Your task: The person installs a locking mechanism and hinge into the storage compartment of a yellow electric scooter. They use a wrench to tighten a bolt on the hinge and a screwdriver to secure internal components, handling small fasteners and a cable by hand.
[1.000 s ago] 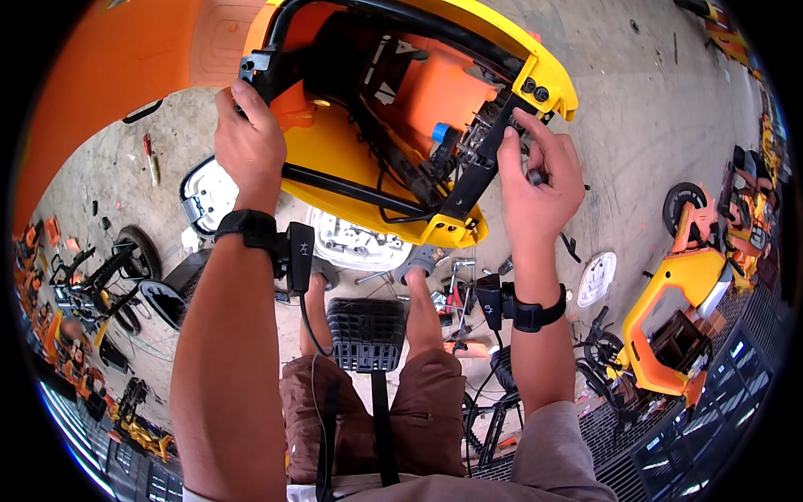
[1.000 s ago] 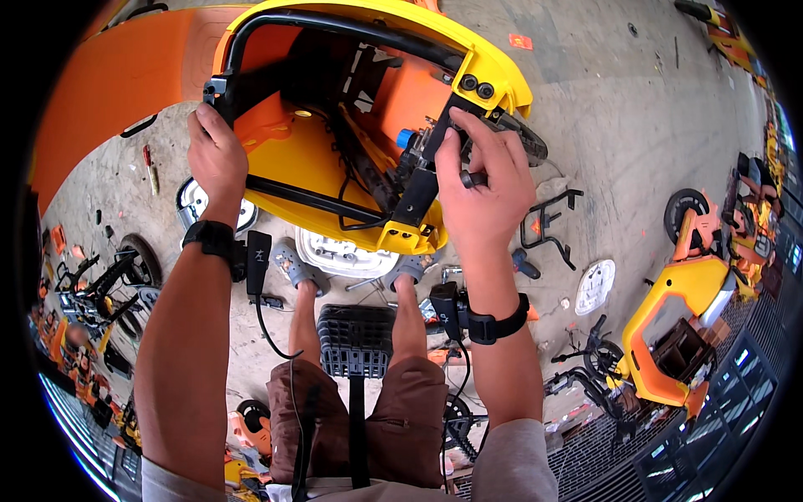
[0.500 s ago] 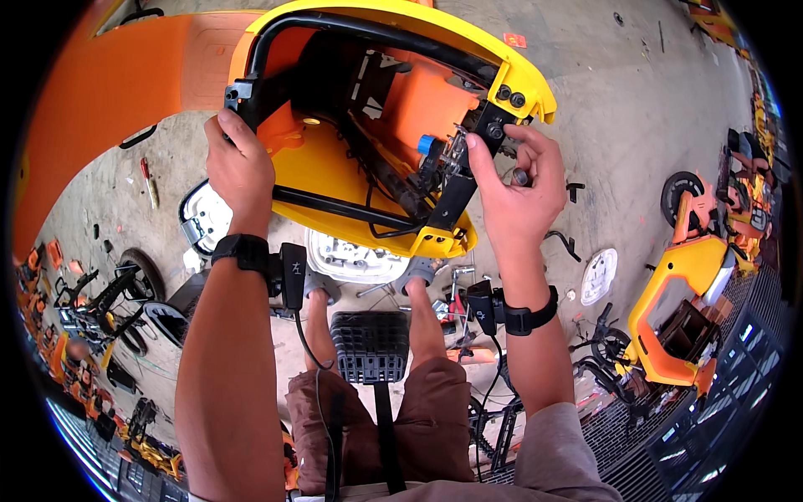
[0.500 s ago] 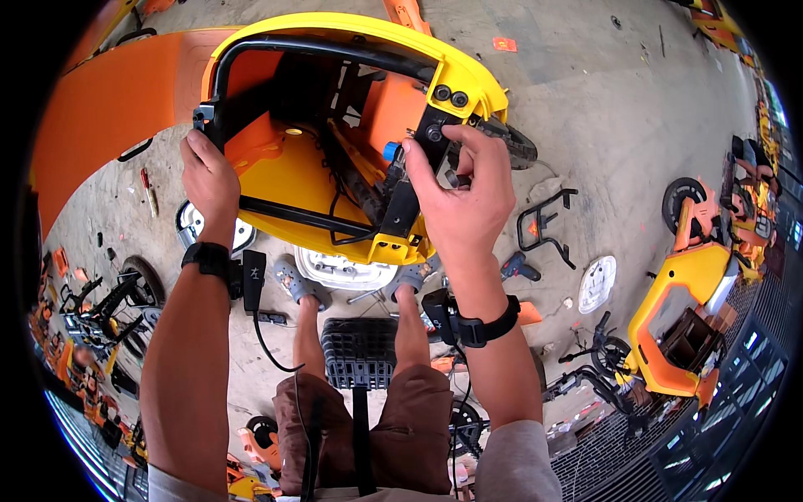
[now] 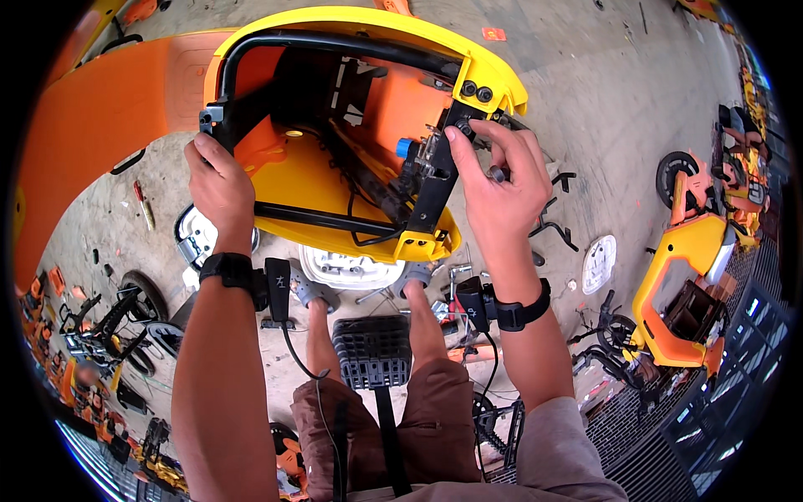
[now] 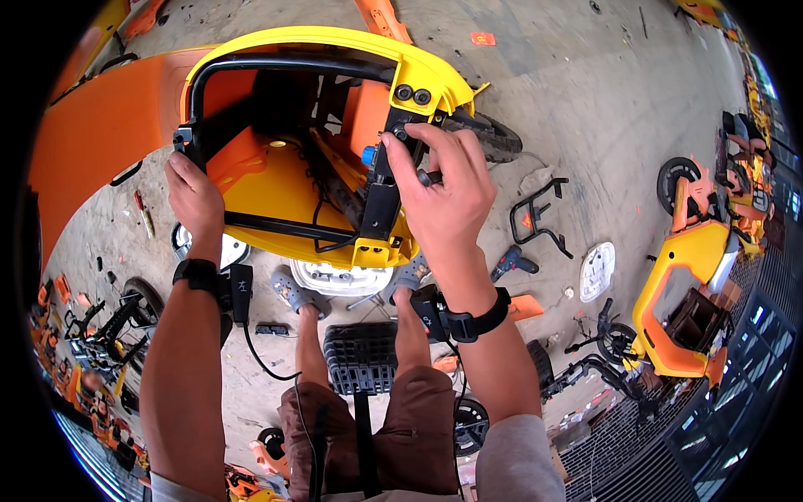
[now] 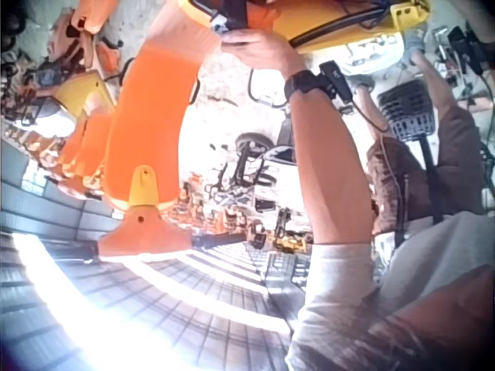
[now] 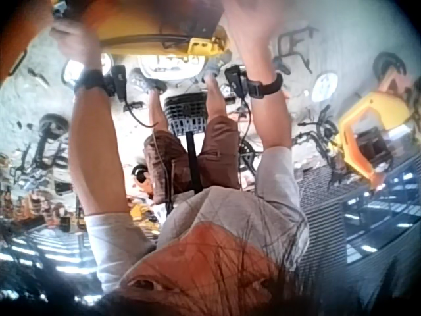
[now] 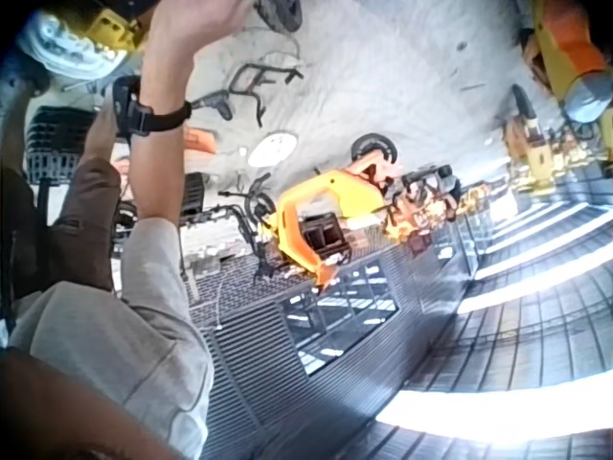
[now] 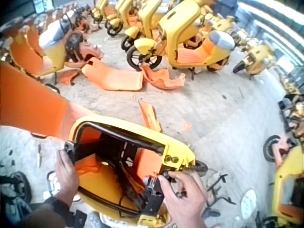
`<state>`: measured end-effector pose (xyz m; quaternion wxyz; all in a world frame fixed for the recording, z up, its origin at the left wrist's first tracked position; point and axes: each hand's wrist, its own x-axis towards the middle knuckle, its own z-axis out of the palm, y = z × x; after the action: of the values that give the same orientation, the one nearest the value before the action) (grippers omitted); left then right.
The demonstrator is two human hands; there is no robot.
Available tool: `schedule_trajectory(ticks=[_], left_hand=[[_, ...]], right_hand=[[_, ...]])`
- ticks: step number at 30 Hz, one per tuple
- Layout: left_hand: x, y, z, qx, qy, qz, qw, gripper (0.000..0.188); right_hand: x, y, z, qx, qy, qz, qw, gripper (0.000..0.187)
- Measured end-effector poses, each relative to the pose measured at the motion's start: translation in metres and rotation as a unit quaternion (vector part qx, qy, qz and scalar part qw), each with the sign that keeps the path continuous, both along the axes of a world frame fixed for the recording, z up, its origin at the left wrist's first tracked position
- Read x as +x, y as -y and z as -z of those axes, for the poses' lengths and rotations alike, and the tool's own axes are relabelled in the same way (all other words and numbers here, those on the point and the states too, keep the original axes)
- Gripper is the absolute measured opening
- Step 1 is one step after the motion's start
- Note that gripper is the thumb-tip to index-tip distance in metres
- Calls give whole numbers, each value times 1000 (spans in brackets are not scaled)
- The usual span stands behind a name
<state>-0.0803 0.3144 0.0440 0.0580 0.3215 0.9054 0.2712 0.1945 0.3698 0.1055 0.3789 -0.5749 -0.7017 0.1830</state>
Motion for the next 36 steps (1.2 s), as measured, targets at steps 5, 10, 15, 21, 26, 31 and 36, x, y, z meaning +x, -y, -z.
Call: schedule_trajectory(ticks=[5,10,15,21,26,31,36], left_hand=[[3,-2,-2,1,-4,-3,1000,48],[1,1,1,13,-14,8,1000,49],[-1,1,3,4,-12,0,1000,51],[0,0,2,-15,15,-15,1000,57],[-1,0,5,-3,-14,-16,1000,55],[0,-1,4,-1,-26,-14,1000,55],[0,0,4,0,-28,-12,1000,56]], right_hand=[[1,1,4,-7,-41,-31,999,25],[2,-1,0,-8,-23,-1,1000,25],[11,-7,3,26,-49,-63,997,26],[16,-5,4,13,-39,-110,993,34],[13,-6,1,18,-24,-72,997,33],[12,-7,2,35,-16,-57,998,25],[8,-7,-2,22,-19,-61,998,23]])
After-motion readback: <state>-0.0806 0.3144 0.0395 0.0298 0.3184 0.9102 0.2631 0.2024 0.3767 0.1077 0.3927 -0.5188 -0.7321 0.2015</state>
